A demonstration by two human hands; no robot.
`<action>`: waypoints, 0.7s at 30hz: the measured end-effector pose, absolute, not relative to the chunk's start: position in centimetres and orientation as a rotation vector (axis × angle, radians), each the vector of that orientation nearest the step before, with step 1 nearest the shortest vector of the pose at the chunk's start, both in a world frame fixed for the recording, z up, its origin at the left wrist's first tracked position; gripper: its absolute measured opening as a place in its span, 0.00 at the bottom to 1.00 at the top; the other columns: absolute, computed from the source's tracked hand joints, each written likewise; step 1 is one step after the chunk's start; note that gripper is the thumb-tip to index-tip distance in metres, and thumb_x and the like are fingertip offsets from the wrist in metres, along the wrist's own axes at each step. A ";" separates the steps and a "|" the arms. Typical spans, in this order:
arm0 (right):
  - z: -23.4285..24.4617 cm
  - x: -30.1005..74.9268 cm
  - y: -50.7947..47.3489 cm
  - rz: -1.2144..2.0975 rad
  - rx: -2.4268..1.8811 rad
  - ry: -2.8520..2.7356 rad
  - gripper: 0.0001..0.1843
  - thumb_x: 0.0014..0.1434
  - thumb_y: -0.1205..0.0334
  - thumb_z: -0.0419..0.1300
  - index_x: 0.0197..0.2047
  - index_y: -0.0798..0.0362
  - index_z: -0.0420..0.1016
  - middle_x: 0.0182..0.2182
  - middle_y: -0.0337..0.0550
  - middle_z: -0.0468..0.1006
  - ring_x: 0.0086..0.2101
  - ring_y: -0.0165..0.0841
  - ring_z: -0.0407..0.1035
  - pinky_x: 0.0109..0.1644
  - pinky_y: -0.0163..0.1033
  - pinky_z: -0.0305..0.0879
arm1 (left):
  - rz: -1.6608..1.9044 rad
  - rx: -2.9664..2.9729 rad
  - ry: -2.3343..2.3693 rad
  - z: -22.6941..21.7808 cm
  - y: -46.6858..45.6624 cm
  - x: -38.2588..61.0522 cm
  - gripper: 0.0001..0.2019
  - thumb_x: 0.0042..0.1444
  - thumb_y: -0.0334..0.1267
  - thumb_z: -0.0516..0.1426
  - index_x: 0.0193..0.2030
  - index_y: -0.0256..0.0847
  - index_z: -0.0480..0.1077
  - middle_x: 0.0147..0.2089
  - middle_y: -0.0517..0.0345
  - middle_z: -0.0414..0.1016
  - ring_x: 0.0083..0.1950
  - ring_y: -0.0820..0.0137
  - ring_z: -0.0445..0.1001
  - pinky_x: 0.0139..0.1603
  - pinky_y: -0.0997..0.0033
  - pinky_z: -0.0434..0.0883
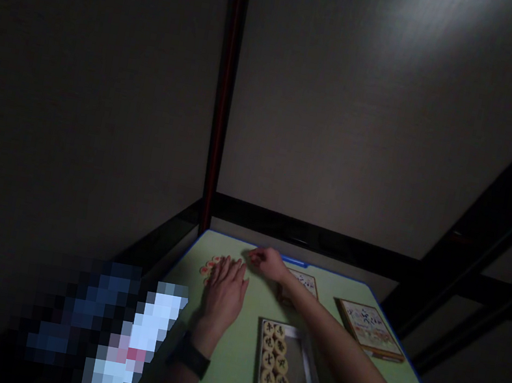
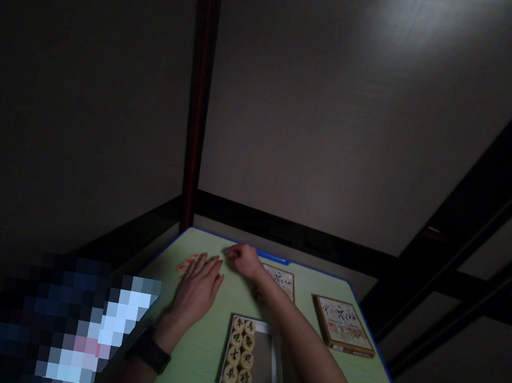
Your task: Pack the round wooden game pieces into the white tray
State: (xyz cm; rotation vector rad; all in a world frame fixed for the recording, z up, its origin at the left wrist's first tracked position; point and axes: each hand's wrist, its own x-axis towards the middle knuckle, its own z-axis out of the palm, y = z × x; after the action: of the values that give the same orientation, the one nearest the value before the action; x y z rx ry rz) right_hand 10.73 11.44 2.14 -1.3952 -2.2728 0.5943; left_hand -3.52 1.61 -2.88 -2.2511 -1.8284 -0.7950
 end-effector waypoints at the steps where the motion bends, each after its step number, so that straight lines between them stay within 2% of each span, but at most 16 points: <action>1: 2.5 11.7 10.8 0.563 -1.396 -2.247 0.17 0.57 0.71 0.52 0.42 0.57 0.81 0.34 0.45 0.82 0.35 0.34 0.73 0.40 0.35 0.65 | -0.785 -2.307 -1.781 -3.0 1.5 -3.4 0.21 0.69 0.39 0.45 0.63 0.44 0.68 0.67 0.54 0.67 0.72 0.57 0.56 0.73 0.49 0.51; 4: 3.3 14.8 8.2 0.492 -1.391 -2.190 0.16 0.60 0.68 0.52 0.43 0.57 0.81 0.37 0.47 0.83 0.37 0.36 0.73 0.42 0.36 0.65 | -0.739 -2.380 -1.722 -3.0 1.4 -3.1 0.20 0.68 0.40 0.47 0.63 0.47 0.69 0.68 0.57 0.66 0.73 0.55 0.54 0.73 0.44 0.47; 7: 3.2 16.7 5.9 0.430 -1.352 -2.209 0.16 0.57 0.70 0.53 0.40 0.57 0.82 0.33 0.46 0.83 0.34 0.35 0.73 0.40 0.35 0.65 | -0.769 -2.267 -1.787 -2.4 1.7 -3.5 0.21 0.67 0.41 0.47 0.63 0.40 0.68 0.68 0.49 0.66 0.71 0.52 0.56 0.71 0.43 0.49; 9: 3.0 16.7 5.2 0.391 -1.321 -2.292 0.16 0.54 0.73 0.53 0.38 0.57 0.82 0.30 0.44 0.82 0.32 0.34 0.73 0.37 0.34 0.64 | -0.807 -2.116 -1.881 -1.6 1.8 -4.1 0.21 0.67 0.37 0.45 0.61 0.34 0.69 0.65 0.42 0.68 0.69 0.52 0.60 0.69 0.47 0.55; 12: 2.6 15.2 5.9 0.372 -1.297 -2.417 0.16 0.52 0.75 0.54 0.37 0.57 0.82 0.29 0.43 0.82 0.30 0.33 0.72 0.36 0.33 0.63 | -0.760 -1.947 -2.044 -0.5 1.7 -5.0 0.19 0.63 0.30 0.45 0.53 0.28 0.73 0.54 0.36 0.74 0.60 0.51 0.68 0.58 0.52 0.65; 15: 2.6 12.5 8.1 0.372 -1.279 -2.479 0.18 0.50 0.77 0.55 0.38 0.57 0.83 0.30 0.43 0.83 0.31 0.32 0.72 0.36 0.32 0.62 | -0.682 -1.897 -2.136 -0.2 1.1 -5.0 0.15 0.60 0.28 0.49 0.46 0.27 0.74 0.47 0.34 0.75 0.52 0.50 0.71 0.49 0.52 0.68; 18: 2.6 9.8 10.8 0.361 -1.264 -2.533 0.19 0.49 0.78 0.55 0.39 0.57 0.83 0.31 0.44 0.83 0.32 0.33 0.73 0.36 0.32 0.62 | -0.834 -1.956 -1.932 -0.6 0.3 -3.7 0.12 0.56 0.25 0.52 0.43 0.33 0.74 0.48 0.39 0.75 0.55 0.52 0.69 0.54 0.53 0.65; 21: 2.4 7.3 13.0 0.351 -1.237 -2.598 0.19 0.49 0.78 0.57 0.39 0.57 0.84 0.32 0.43 0.84 0.32 0.34 0.74 0.37 0.32 0.63 | -1.123 -2.177 -1.360 -1.0 -0.8 -1.7 0.09 0.56 0.25 0.51 0.33 0.39 0.71 0.37 0.50 0.74 0.43 0.62 0.71 0.48 0.61 0.67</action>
State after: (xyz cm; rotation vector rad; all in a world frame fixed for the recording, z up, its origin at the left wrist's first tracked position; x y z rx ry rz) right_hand 7.25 13.00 2.43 -1.2374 -2.5983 0.3511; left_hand -1.66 -0.77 -1.05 -2.1767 -1.3599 -1.1225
